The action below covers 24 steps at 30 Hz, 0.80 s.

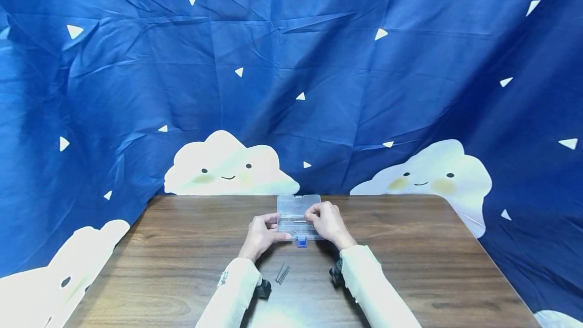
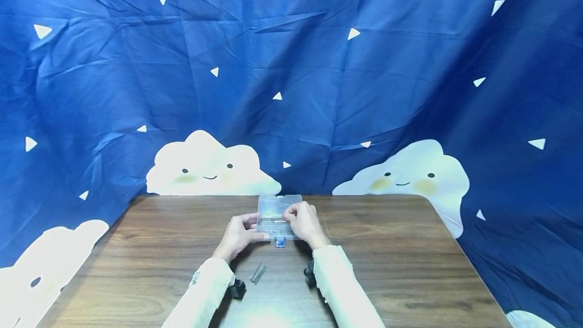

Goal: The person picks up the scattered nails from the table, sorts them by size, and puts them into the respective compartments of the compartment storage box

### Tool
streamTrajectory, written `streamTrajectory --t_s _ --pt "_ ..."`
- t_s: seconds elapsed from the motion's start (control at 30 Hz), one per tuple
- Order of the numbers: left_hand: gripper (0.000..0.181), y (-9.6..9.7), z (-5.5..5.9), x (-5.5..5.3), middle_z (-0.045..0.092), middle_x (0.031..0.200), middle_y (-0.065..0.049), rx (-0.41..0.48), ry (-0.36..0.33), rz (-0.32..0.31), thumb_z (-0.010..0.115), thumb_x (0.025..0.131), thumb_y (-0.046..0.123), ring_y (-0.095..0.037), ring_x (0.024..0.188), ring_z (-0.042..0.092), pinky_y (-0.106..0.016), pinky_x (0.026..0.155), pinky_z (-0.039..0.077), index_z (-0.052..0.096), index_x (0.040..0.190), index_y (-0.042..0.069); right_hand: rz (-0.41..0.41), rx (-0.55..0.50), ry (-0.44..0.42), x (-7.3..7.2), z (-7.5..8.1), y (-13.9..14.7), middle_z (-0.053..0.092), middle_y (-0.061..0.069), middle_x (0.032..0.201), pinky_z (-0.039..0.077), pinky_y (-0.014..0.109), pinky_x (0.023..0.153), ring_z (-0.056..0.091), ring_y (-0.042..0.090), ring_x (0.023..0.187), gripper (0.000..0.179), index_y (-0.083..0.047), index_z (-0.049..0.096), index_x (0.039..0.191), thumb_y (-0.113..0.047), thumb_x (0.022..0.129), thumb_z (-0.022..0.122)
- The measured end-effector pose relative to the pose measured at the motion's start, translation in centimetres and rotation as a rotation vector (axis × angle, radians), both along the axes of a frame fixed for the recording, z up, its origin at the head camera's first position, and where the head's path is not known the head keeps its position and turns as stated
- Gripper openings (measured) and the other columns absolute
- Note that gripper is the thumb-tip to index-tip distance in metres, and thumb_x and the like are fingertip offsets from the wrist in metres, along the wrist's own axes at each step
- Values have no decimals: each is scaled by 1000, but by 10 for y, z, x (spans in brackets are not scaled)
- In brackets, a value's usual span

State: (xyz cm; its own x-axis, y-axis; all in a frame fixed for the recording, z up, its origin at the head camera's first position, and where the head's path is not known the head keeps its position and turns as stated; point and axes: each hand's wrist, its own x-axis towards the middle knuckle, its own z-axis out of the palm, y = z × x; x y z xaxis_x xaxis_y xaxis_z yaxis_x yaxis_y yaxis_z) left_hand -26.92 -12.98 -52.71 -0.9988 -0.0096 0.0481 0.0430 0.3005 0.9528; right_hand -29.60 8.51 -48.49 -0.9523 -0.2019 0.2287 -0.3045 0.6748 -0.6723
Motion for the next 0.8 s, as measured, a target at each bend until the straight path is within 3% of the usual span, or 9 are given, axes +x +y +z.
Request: streamTrajectory --t_s 0.27,0.6,0.8 --pt "78 0 -1 0 71 114 -15 -8 1 1 98 60 9 -25 99 69 -35 84 57 65 130 -1 0 67 -9 -4 -1 -3 67 -9 78 50 36 73 56 14 74 15 -19 75 79 -12 93 72" --pt "77 1 -1 -1 72 113 -16 7 -4 -5 97 61 6 -24 98 69 -33 82 57 65 130 -1 -77 43 60 -1 -3 -1 68 -4 82 52 39 76 59 16 78 11 -17 74 83 -13 94 72" --pt "76 0 -1 0 72 112 -13 -7 -2 4 97 60 8 -22 97 69 -33 83 57 66 130 0 -72 32 65 5 -1 1 68 -6 81 52 39 76 59 16 78 12 -19 73 82 -15 93 72"
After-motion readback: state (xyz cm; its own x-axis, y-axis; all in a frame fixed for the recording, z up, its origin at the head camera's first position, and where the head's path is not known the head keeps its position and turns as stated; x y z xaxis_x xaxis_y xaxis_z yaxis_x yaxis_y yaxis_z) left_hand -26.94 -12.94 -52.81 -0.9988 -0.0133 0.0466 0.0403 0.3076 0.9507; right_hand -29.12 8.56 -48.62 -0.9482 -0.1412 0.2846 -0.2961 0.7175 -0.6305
